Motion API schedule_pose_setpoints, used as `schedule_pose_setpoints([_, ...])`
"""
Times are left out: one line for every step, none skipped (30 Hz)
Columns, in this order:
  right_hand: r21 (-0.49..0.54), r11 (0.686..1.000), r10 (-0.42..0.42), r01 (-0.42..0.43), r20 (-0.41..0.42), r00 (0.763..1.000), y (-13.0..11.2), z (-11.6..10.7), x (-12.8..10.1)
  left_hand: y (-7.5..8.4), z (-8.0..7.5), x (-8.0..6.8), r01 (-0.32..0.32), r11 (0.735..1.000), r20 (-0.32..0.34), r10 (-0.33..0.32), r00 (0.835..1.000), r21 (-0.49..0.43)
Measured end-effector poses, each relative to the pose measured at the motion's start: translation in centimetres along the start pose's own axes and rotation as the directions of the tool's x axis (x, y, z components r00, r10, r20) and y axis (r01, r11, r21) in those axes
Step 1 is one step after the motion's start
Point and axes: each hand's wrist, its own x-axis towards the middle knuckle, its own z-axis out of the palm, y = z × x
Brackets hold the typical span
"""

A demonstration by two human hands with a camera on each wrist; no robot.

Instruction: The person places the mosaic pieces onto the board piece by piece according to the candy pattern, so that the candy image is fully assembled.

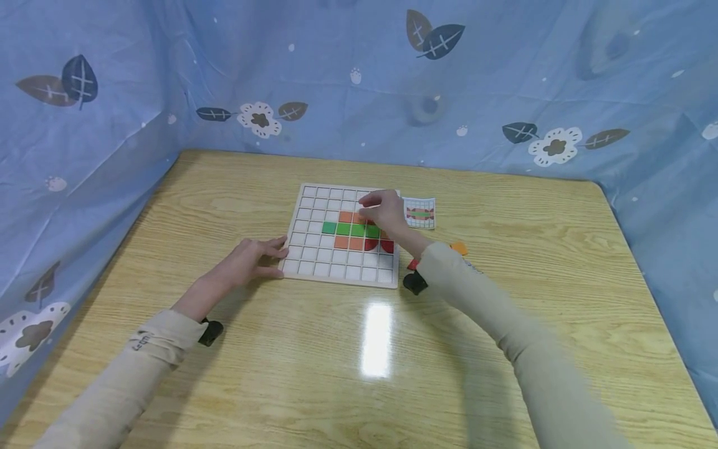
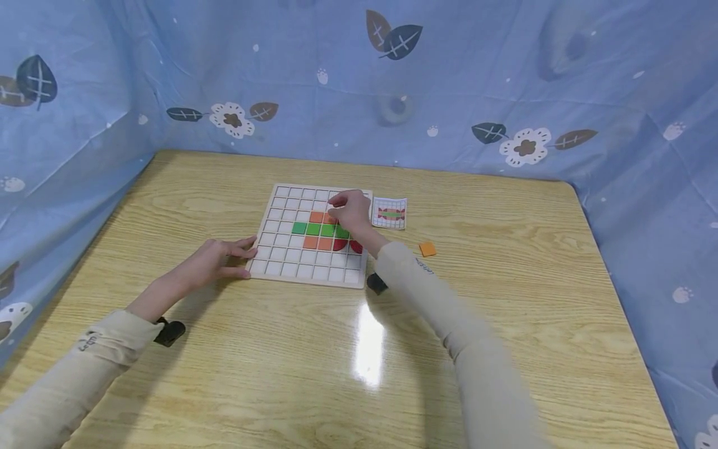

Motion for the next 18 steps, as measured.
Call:
schedule_pose_setpoints([0.020,1.000,0.001,-0.001,0.005,1.000,0.2,-0.6,-0.3,0.0,0.0,0.0,0.001,1.000,-0.001,-0.001,1.000,0.002])
schedule_pose_setpoints([0.035,0.999,0.002,-0.002,0.007,1.000,0.5,-1.2,-0.7,0.0,0.0,0.0,0.002,1.000,-0.001,-0.002,1.000,0.004])
schedule_pose_setpoints([0.039,0.999,0.010,-0.010,0.007,1.000,0.7,-1.9,-1.0,0.0,0.0,0.0,0.002,1.000,-0.002,-0.002,1.000,0.002])
schedule_pose_setpoints([0.051,0.998,0.023,-0.023,0.007,1.000,1.0,-2.6,-1.4,0.0,0.0,0.0,0.005,1.000,0.000,-0.005,1.000,0.001])
schedule_pose_setpoints([0.066,0.997,0.039,-0.039,0.006,0.999,1.2,-3.3,-1.9,0.0,0.0,0.0,0.006,1.000,0.001,-0.006,1.000,0.000])
schedule_pose_setpoints([0.073,0.996,0.052,-0.052,0.004,0.999,1.6,-4.0,-2.3,0.1,0.0,0.1,0.007,1.000,0.002,-0.007,1.000,-0.001])
schedule_pose_setpoints([0.094,0.993,0.067,-0.067,0.003,0.998,1.9,-4.6,-2.8,0.1,0.0,0.1,0.007,1.000,0.003,-0.007,1.000,-0.003])
schedule_pose_setpoints([0.104,0.992,0.070,-0.070,0.003,0.998,2.3,-5.3,-3.3,0.1,0.0,0.1,0.007,1.000,0.002,-0.006,1.000,-0.003])
schedule_pose_setpoints([0.120,0.990,0.076,-0.076,0.003,0.997,2.7,-5.9,-3.8,0.2,0.0,0.1,0.006,1.000,0.001,-0.006,1.000,-0.005])
schedule_pose_setpoints([0.146,0.986,0.080,-0.080,0.003,0.997,3.1,-6.5,-4.3,0.2,0.0,0.1,0.008,1.000,0.000,-0.008,1.000,-0.005])
schedule_pose_setpoints([0.159,0.984,0.085,-0.083,-0.002,0.996,3.5,-7.1,-4.8,0.2,-0.1,0.1,0.009,1.000,-0.001,-0.009,1.000,-0.006])
schedule_pose_setpoints([0.170,0.982,0.081,-0.080,-0.003,0.997,3.9,-7.7,-5.3,0.2,-0.1,0.1,0.010,1.000,-0.002,-0.010,1.000,-0.006])
schedule_pose_setpoints([0.183,0.980,0.078,-0.076,-0.003,0.997,4.4,-8.3,-5.7,0.2,-0.1,0.0,0.010,1.000,-0.002,-0.010,1.000,-0.006])
schedule_pose_setpoints([0.183,0.980,0.074,-0.071,-0.005,0.997,4.8,-8.8,-6.2,0.2,-0.1,0.0,0.011,1.000,-0.003,-0.011,1.000,-0.007])
schedule_pose_setpoints([0.187,0.980,0.075,-0.072,-0.008,0.997,5.2,-9.3,-6.6,0.2,0.0,0.0,0.010,1.000,-0.002,-0.010,1.000,-0.008])
schedule_pose_setpoints([0.185,0.980,0.075,-0.072,-0.009,0.997,5.6,-9.8,-7.1,0.2,0.0,0.0,0.010,1.000,-0.002,-0.010,1.000,-0.007])
schedule_pose_setpoints([0.179,0.982,0.068,-0.066,-0.005,0.998,6.0,-10.3,-7.5,0.1,0.0,0.0,0.007,1.000,-0.002,-0.007,1.000,-0.008])
schedule_pose_setpoints([0.180,0.982,0.062,-0.061,0.002,0.998,6.3,-10.8,-7.9,0.1,0.0,0.0,0.003,1.000,-0.004,-0.003,1.000,-0.007])
